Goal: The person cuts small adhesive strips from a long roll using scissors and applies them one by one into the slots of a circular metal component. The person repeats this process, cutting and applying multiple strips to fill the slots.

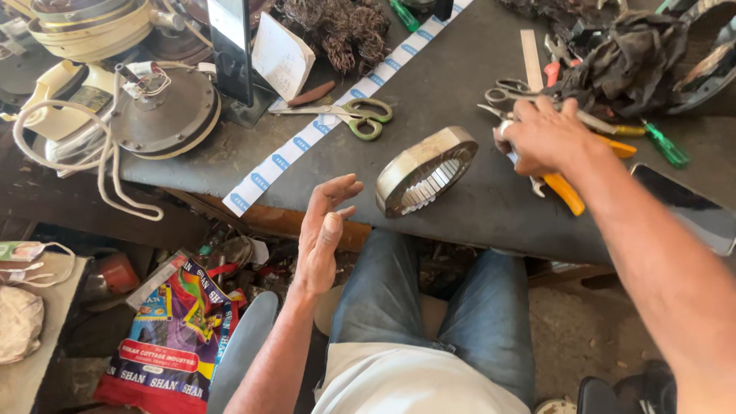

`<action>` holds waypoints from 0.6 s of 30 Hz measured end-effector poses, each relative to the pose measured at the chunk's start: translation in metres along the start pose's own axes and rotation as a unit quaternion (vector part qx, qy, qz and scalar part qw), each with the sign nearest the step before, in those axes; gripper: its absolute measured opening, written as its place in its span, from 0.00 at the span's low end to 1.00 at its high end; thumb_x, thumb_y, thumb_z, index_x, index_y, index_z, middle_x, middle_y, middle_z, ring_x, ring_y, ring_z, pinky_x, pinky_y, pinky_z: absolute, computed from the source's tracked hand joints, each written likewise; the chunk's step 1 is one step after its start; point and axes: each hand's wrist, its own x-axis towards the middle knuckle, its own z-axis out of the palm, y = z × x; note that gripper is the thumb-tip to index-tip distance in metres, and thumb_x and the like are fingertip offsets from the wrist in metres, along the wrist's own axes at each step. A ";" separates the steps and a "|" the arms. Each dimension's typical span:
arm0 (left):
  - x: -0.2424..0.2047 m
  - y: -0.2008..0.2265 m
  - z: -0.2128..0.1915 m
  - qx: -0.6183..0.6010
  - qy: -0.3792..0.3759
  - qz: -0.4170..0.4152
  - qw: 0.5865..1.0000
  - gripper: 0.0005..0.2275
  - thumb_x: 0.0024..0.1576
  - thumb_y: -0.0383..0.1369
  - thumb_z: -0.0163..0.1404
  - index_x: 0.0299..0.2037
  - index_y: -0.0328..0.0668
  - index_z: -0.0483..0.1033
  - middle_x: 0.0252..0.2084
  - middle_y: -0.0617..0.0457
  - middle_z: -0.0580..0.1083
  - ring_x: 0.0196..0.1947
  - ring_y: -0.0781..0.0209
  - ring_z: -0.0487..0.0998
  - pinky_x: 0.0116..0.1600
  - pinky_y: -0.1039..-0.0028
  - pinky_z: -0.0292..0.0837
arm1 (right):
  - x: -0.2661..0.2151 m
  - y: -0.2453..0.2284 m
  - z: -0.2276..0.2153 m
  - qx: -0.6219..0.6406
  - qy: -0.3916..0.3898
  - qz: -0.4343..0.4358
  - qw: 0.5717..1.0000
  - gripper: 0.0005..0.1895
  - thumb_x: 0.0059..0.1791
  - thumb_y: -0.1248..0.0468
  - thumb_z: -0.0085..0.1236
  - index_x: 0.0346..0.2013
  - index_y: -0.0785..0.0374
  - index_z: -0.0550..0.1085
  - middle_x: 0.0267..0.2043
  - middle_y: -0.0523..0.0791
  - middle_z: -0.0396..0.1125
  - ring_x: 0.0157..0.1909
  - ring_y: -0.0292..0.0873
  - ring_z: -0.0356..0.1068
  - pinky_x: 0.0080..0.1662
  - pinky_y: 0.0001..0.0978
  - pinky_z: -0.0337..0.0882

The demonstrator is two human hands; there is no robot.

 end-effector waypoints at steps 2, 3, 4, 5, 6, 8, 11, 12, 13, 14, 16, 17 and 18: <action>-0.005 -0.002 0.000 -0.002 0.011 -0.015 1.000 0.37 0.63 0.63 0.41 0.68 0.36 0.64 0.65 0.40 0.70 0.70 0.50 0.67 0.70 0.55 0.64 | 0.016 -0.002 -0.003 -0.038 -0.050 -0.024 0.998 0.22 0.34 0.59 0.74 0.42 0.39 0.80 0.53 0.42 0.64 0.62 0.52 0.60 0.53 0.61 0.62; -0.006 -0.003 0.001 -0.004 0.014 -0.024 1.000 0.37 0.62 0.63 0.41 0.68 0.36 0.64 0.65 0.40 0.70 0.69 0.50 0.68 0.70 0.55 0.64 | 0.025 0.001 -0.004 -0.055 -0.077 -0.034 0.995 0.21 0.34 0.56 0.77 0.40 0.40 0.80 0.51 0.42 0.65 0.61 0.52 0.60 0.51 0.60 0.64; -0.007 -0.005 0.002 -0.010 0.015 -0.024 1.000 0.36 0.63 0.62 0.41 0.68 0.36 0.64 0.64 0.40 0.70 0.69 0.49 0.68 0.70 0.55 0.64 | 0.032 0.006 -0.004 -0.079 -0.087 -0.068 0.991 0.18 0.35 0.55 0.75 0.37 0.42 0.80 0.45 0.40 0.69 0.54 0.49 0.67 0.47 0.56 0.69; -0.008 -0.007 0.002 -0.016 0.015 -0.025 0.999 0.36 0.63 0.62 0.41 0.67 0.36 0.63 0.64 0.40 0.70 0.69 0.49 0.68 0.69 0.55 0.65 | 0.041 0.008 -0.002 -0.103 -0.097 -0.103 0.985 0.14 0.35 0.54 0.74 0.34 0.44 0.80 0.38 0.38 0.74 0.48 0.45 0.74 0.43 0.52 0.74; -0.008 -0.008 0.003 -0.023 0.015 -0.026 0.999 0.35 0.63 0.61 0.41 0.67 0.36 0.63 0.64 0.40 0.69 0.69 0.49 0.68 0.69 0.55 0.65 | 0.049 0.011 -0.001 -0.055 -0.114 -0.104 0.986 0.14 0.34 0.54 0.75 0.31 0.45 0.80 0.33 0.38 0.74 0.43 0.44 0.75 0.42 0.51 0.73; -0.009 -0.009 0.003 -0.027 0.017 -0.029 0.999 0.32 0.65 0.57 0.41 0.67 0.36 0.64 0.63 0.41 0.70 0.67 0.50 0.69 0.69 0.58 0.66 | 0.058 0.015 0.005 0.008 -0.138 -0.101 0.985 0.13 0.34 0.54 0.75 0.29 0.47 0.80 0.29 0.39 0.75 0.39 0.42 0.76 0.43 0.51 0.70; -0.011 -0.010 0.007 -0.024 0.035 -0.041 0.998 0.24 0.66 0.46 0.47 0.65 0.35 0.65 0.59 0.44 0.73 0.61 0.56 0.72 0.65 0.66 0.69 | 0.056 0.027 0.006 0.097 -0.115 -0.105 0.983 0.10 0.38 0.55 0.72 0.31 0.49 0.81 0.34 0.42 0.76 0.42 0.43 0.75 0.44 0.52 0.69; -0.011 -0.009 0.010 -0.022 0.046 -0.046 0.998 0.22 0.66 0.42 0.49 0.64 0.35 0.66 0.58 0.46 0.74 0.58 0.59 0.74 0.63 0.69 0.69 | 0.049 0.031 0.005 0.158 -0.075 -0.115 0.978 0.10 0.40 0.54 0.71 0.32 0.50 0.80 0.37 0.44 0.74 0.43 0.44 0.74 0.43 0.52 0.71; -0.013 -0.008 0.012 -0.007 0.047 -0.046 0.998 0.21 0.64 0.38 0.52 0.63 0.35 0.67 0.55 0.47 0.75 0.54 0.62 0.74 0.60 0.71 0.70 | 0.042 0.034 0.002 0.217 -0.034 -0.123 0.968 0.10 0.42 0.54 0.70 0.33 0.52 0.80 0.40 0.45 0.71 0.44 0.46 0.74 0.42 0.52 0.73; -0.016 -0.007 0.017 0.008 0.055 -0.044 0.997 0.19 0.62 0.34 0.55 0.61 0.34 0.69 0.52 0.48 0.76 0.50 0.64 0.73 0.57 0.74 0.70 | 0.036 0.036 -0.001 0.184 -0.004 -0.118 0.976 0.10 0.40 0.57 0.70 0.35 0.49 0.81 0.43 0.44 0.70 0.48 0.47 0.71 0.43 0.55 0.71; -0.022 -0.005 0.027 0.013 0.055 -0.054 0.997 0.18 0.60 0.29 0.58 0.58 0.33 0.72 0.47 0.51 0.78 0.44 0.68 0.73 0.51 0.77 0.70 | 0.015 0.031 0.002 0.119 0.057 -0.108 0.985 0.16 0.37 0.61 0.71 0.39 0.45 0.84 0.49 0.43 0.68 0.57 0.49 0.66 0.46 0.61 0.65; -0.024 -0.003 0.032 0.002 0.047 -0.065 0.997 0.17 0.59 0.29 0.59 0.56 0.33 0.73 0.46 0.52 0.78 0.41 0.70 0.73 0.49 0.78 0.70 | 0.008 0.024 0.004 0.088 0.069 -0.106 0.988 0.17 0.35 0.62 0.71 0.38 0.43 0.84 0.51 0.42 0.67 0.57 0.49 0.65 0.48 0.61 0.64; -0.024 -0.002 0.038 -0.011 0.035 -0.075 0.997 0.16 0.58 0.28 0.59 0.55 0.33 0.74 0.44 0.53 0.78 0.39 0.71 0.73 0.47 0.79 0.71 | 0.001 0.019 0.008 0.057 0.081 -0.100 0.990 0.18 0.33 0.62 0.71 0.37 0.42 0.85 0.53 0.42 0.66 0.58 0.49 0.64 0.49 0.61 0.64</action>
